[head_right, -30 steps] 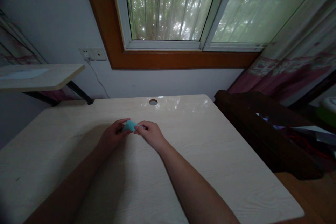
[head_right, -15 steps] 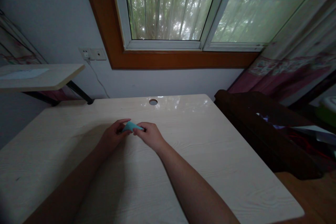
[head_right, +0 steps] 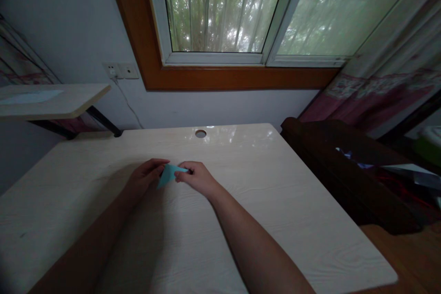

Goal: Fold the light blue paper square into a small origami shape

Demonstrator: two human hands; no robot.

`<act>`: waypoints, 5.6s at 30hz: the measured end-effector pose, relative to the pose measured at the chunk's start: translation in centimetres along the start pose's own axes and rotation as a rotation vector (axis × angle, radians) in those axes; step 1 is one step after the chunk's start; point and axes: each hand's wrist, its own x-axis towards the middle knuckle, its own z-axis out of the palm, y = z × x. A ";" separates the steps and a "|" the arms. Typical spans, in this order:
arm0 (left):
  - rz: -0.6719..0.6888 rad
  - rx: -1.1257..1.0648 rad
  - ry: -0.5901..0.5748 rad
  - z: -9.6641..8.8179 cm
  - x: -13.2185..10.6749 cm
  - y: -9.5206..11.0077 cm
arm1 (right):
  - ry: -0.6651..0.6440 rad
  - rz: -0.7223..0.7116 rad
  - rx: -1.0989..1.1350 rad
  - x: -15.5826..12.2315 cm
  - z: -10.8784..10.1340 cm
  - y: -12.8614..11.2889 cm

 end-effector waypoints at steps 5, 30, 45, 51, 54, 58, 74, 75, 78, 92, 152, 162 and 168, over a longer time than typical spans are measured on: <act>0.010 -0.054 -0.011 -0.2 0.2 -0.4 | -0.004 0.030 0.152 0.0 0.0 -0.1; -0.033 -0.053 -0.074 -0.3 0.4 -0.9 | 0.039 -0.020 0.112 0.1 0.0 0.3; -0.045 -0.073 -0.041 0.1 0.4 -0.3 | 0.048 -0.060 0.145 0.2 0.2 0.0; -0.059 -0.063 -0.063 -0.1 0.5 -0.4 | 0.069 -0.049 0.144 0.2 0.2 0.2; -0.099 -0.053 -0.087 0.0 0.4 -0.3 | 0.078 -0.051 0.144 0.2 0.2 0.3; -0.127 -0.033 -0.094 0.1 0.3 -0.3 | 0.088 -0.053 0.147 0.2 0.2 0.2; -0.081 0.073 0.025 0.0 0.8 -0.8 | 0.170 -0.146 -0.080 0.1 0.6 -0.4; -0.078 0.074 0.033 0.0 0.8 -0.8 | 0.164 -0.132 -0.061 0.2 0.6 -0.3; -0.070 0.063 0.051 0.0 0.9 -1.0 | 0.164 -0.084 0.040 0.4 0.7 0.2; -0.078 0.013 -0.032 0.1 0.7 -0.6 | 0.198 -0.022 0.147 0.5 0.5 0.7; -0.021 0.053 -0.082 0.1 0.4 -1.0 | 0.163 -0.246 -0.137 0.1 0.3 -0.5; -0.004 0.051 -0.082 0.0 0.4 -1.0 | 0.156 -0.188 -0.143 0.1 0.4 -0.7; -0.007 0.077 -0.070 0.1 0.3 -0.6 | 0.130 -0.234 -0.234 0.0 0.4 -0.8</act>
